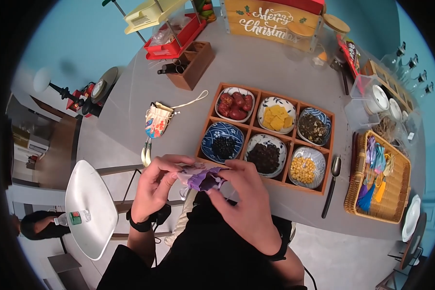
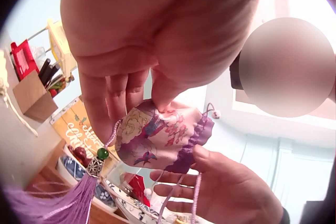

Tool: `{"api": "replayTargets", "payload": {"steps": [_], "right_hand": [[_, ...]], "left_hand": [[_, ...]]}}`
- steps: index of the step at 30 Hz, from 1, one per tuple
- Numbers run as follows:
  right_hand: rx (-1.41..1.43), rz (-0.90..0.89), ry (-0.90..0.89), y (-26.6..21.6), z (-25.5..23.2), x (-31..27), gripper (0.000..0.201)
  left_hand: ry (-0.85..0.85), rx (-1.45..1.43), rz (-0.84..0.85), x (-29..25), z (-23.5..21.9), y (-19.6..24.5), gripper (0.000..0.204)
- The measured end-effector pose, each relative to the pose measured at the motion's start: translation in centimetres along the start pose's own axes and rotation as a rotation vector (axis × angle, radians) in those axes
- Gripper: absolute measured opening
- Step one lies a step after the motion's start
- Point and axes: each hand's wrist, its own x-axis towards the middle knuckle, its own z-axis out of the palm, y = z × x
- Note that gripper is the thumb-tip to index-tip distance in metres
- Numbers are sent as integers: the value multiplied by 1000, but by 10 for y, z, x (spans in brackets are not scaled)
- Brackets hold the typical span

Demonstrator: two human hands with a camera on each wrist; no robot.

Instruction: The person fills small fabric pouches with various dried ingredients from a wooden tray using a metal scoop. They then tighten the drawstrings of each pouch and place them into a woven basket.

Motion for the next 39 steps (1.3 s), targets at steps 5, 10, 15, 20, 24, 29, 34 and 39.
{"api": "replayTargets", "payload": {"steps": [5,10,15,20,24,29,34,39], "right_hand": [[-14,5,12,1,-11,-12,21],[-25,-149,-110,5,-23,-17,20],[-82,-212,-164,0,-34,-14,23],[-134,-120,-190,5,-46,-9,24],[-210,-103,-245,-2,-55,-7,21],[-119,-86,-257,10,-65,-12,15],[122,211,-147,24,-66,-13,13],[38,168,-150,28,-73,-9,13]], "left_hand": [[-169,-114,-73,-5,5,-11,14],[-509,-148,-106,7,11,1,86],[-738,-250,-163,24,26,-15,95],[-753,-184,-96,39,32,-14,80],[-653,-336,-217,38,41,-19,56],[-695,-317,-295,42,45,-22,44],[-799,-144,-100,54,48,-26,42],[-990,-49,-217,68,50,-21,42]]}}
